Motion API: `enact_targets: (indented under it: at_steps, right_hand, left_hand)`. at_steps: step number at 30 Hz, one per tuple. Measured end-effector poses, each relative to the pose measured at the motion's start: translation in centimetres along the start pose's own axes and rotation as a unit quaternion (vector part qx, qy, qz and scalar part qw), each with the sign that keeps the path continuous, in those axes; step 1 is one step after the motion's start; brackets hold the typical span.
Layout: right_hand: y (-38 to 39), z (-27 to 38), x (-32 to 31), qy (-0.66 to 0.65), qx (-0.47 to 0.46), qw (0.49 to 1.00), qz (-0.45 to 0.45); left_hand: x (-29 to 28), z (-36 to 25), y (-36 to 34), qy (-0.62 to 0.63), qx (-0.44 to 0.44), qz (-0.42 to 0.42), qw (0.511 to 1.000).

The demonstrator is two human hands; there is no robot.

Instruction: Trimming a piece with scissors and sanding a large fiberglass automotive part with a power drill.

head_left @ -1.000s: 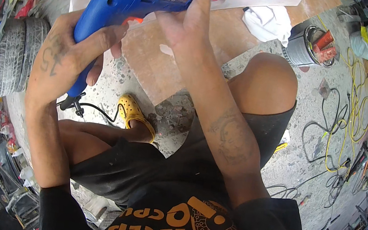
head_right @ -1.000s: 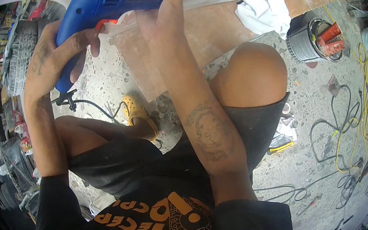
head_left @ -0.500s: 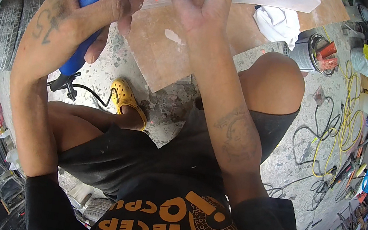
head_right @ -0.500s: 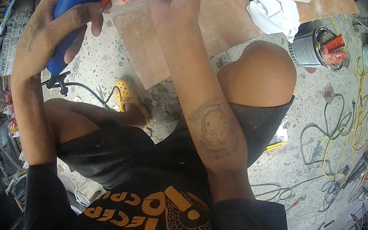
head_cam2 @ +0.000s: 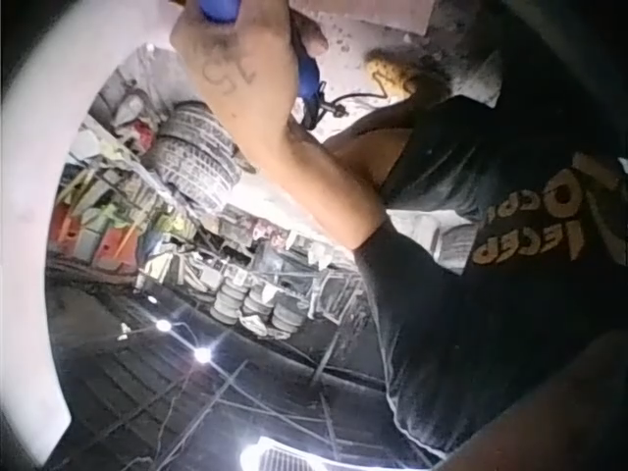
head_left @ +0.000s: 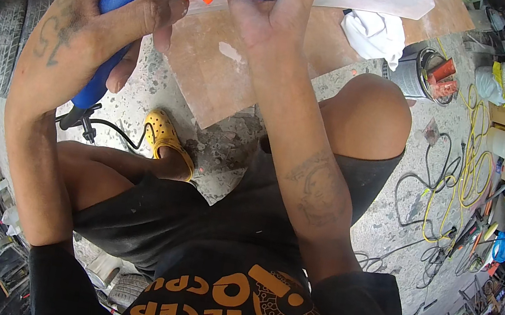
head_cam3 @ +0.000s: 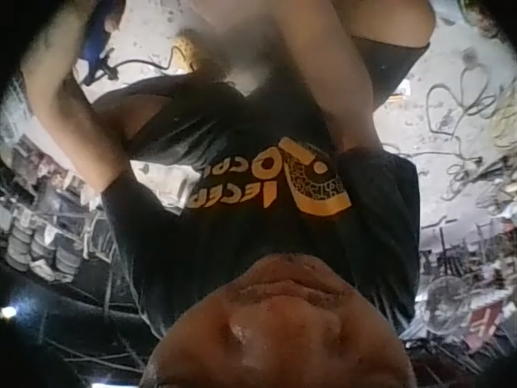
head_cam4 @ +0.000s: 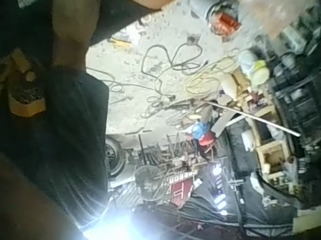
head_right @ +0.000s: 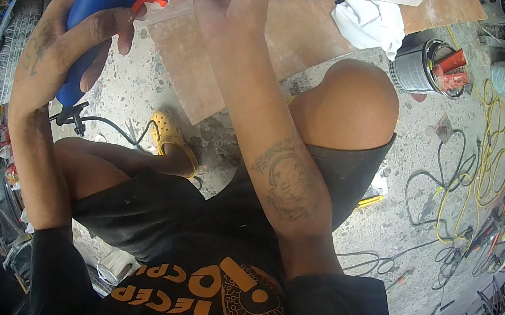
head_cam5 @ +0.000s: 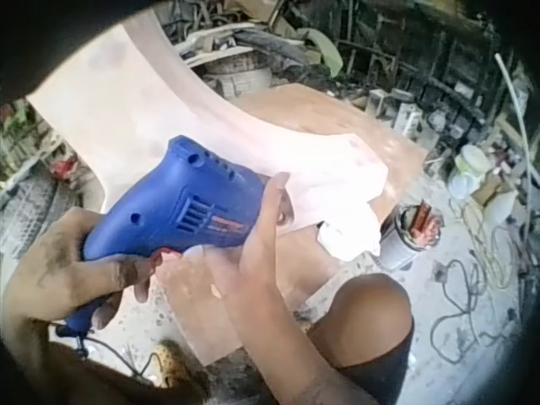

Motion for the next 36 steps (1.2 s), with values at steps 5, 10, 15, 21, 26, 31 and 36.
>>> enact_targets:
  at_steps: [5,10,15,21,26,31,36]
  right_hand:
    - [0.2,0.3,-0.8,0.19,-0.1,0.975,-0.063]
    - [-0.8,0.3,0.3,-0.035,-0.036,0.997,0.059]
    - [-0.4,0.0,0.3,-0.058,0.01,0.997,0.039]
    - [-0.8,-0.2,0.6,-0.068,0.021,0.995,0.072]
    - [-1.2,0.1,0.2,-0.096,0.005,0.989,0.113]
    - [-0.8,0.3,0.7,-0.109,0.006,0.992,0.056]
    - [-0.9,1.3,0.9,-0.105,-0.012,0.991,0.077]
  left_hand:
    - [0.2,-0.4,-0.1,0.0,-0.002,-0.007,1.0]
    - [0.1,-1.0,-0.1,-0.054,0.039,0.024,0.997]
    - [0.2,-2.7,0.5,-0.278,0.226,0.064,0.932]
    - [0.1,-2.7,0.0,-0.047,-0.023,-0.038,0.998]
    - [-0.3,-3.0,-0.4,-0.056,-0.04,-0.058,0.996]
    - [-0.9,-2.1,-0.8,-0.096,-0.052,-0.014,0.994]
    - [-1.2,-2.5,-1.4,-0.137,-0.091,-0.014,0.986]
Point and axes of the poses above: each hand's wrist, its own y-axis away from the middle knuckle, its own x-axis out of the palm, z = x × y, the point moved 6 cm from there along -y, towards the middle knuckle, and after that the axes turned 13 degrees about x, right-handed, at the moved point
